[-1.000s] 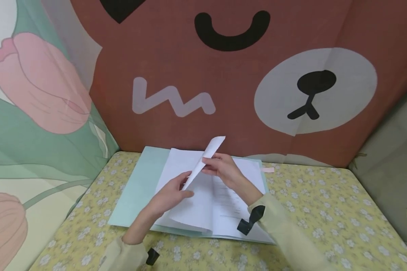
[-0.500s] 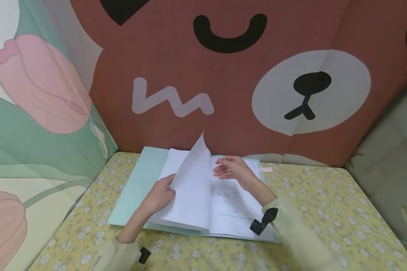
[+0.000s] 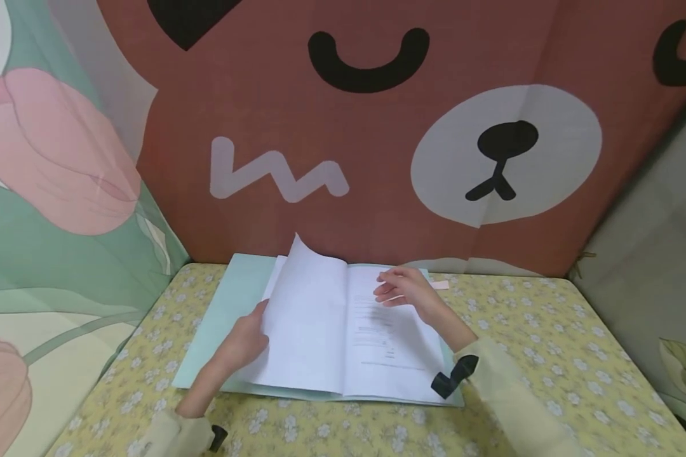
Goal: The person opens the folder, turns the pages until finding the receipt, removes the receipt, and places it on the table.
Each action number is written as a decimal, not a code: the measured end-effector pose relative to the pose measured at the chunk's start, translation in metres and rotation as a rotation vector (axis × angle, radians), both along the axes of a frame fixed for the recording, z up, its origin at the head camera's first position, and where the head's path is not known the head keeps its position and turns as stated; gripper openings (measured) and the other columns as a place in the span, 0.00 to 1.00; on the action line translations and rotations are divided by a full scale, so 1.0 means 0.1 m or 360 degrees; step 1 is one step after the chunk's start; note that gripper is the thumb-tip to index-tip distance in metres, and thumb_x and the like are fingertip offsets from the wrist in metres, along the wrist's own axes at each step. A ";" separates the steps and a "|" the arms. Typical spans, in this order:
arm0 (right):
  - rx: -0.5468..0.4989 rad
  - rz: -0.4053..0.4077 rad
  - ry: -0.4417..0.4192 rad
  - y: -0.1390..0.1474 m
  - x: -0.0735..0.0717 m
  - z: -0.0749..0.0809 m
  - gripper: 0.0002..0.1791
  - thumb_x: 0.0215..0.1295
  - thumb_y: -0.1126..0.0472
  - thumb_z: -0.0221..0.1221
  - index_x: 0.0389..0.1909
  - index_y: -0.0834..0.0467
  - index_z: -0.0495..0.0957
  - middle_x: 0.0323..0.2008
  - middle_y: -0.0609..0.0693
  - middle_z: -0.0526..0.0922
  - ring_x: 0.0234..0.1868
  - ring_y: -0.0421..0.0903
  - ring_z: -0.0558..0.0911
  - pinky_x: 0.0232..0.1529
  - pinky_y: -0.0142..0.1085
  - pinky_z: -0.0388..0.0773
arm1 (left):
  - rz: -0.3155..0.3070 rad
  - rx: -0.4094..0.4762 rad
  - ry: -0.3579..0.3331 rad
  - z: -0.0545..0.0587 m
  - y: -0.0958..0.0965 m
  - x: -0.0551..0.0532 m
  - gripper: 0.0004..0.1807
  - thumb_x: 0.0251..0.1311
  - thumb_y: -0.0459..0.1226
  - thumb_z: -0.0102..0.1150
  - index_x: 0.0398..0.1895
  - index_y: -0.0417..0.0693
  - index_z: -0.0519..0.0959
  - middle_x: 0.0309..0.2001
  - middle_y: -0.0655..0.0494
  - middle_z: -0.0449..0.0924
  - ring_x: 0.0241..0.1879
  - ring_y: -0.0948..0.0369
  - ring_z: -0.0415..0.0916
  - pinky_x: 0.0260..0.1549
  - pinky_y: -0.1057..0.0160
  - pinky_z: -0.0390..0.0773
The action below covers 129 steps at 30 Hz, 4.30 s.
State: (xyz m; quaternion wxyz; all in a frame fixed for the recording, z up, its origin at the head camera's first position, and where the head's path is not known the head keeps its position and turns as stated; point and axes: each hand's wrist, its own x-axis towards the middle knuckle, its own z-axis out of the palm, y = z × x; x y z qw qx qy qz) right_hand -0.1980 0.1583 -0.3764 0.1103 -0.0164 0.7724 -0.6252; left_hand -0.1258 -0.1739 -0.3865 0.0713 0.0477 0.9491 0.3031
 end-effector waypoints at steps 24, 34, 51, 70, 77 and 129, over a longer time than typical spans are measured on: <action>0.0607 -0.0208 0.0413 0.72 -0.08 -0.38 0.14 0.77 0.63 0.57 0.45 0.74 0.80 0.36 0.67 0.86 0.39 0.62 0.87 0.38 0.47 0.87 | -0.0613 -0.0857 0.0314 -0.22 0.02 0.04 0.25 0.71 0.21 0.52 0.71 0.35 0.71 0.76 0.27 0.53 0.69 0.30 0.62 0.60 0.33 0.72; 0.0671 -0.0184 0.0458 0.81 -0.05 -0.41 0.14 0.78 0.62 0.55 0.46 0.71 0.80 0.35 0.65 0.86 0.39 0.63 0.87 0.36 0.48 0.86 | -0.1196 -0.0994 0.0367 -0.17 -0.07 -0.04 0.34 0.58 0.20 0.63 0.69 0.47 0.77 0.71 0.48 0.73 0.71 0.46 0.69 0.64 0.49 0.75; 0.1165 0.0080 0.0532 0.80 -0.21 -0.68 0.37 0.74 0.61 0.63 0.74 0.76 0.59 0.70 0.75 0.66 0.71 0.70 0.68 0.68 0.61 0.68 | -0.1106 -0.0503 -0.0195 -0.27 -0.14 -0.10 0.51 0.44 0.46 0.83 0.77 0.54 0.70 0.81 0.57 0.56 0.80 0.50 0.51 0.69 0.44 0.67; 0.1261 0.0371 0.0352 0.77 -0.43 -0.64 0.53 0.69 0.56 0.69 0.79 0.74 0.46 0.77 0.73 0.54 0.78 0.69 0.55 0.75 0.61 0.55 | -0.1101 -0.0283 -0.0311 -0.32 -0.16 -0.15 0.52 0.46 0.40 0.80 0.78 0.49 0.67 0.82 0.51 0.53 0.81 0.47 0.46 0.73 0.41 0.58; 0.1242 0.0341 0.0232 0.77 -0.46 -0.69 0.53 0.68 0.55 0.69 0.80 0.71 0.47 0.78 0.71 0.54 0.78 0.69 0.54 0.75 0.62 0.54 | -0.1080 -0.0247 -0.0344 -0.31 -0.14 -0.12 0.52 0.46 0.37 0.80 0.78 0.47 0.66 0.82 0.49 0.52 0.81 0.45 0.45 0.74 0.40 0.56; 0.0535 -0.0505 0.0215 0.75 -0.32 -0.53 0.27 0.73 0.65 0.60 0.68 0.74 0.69 0.56 0.72 0.81 0.48 0.61 0.86 0.43 0.42 0.85 | -0.1051 -0.0155 -0.0382 -0.43 -0.19 -0.17 0.54 0.45 0.35 0.80 0.79 0.45 0.64 0.83 0.50 0.51 0.82 0.46 0.41 0.75 0.40 0.53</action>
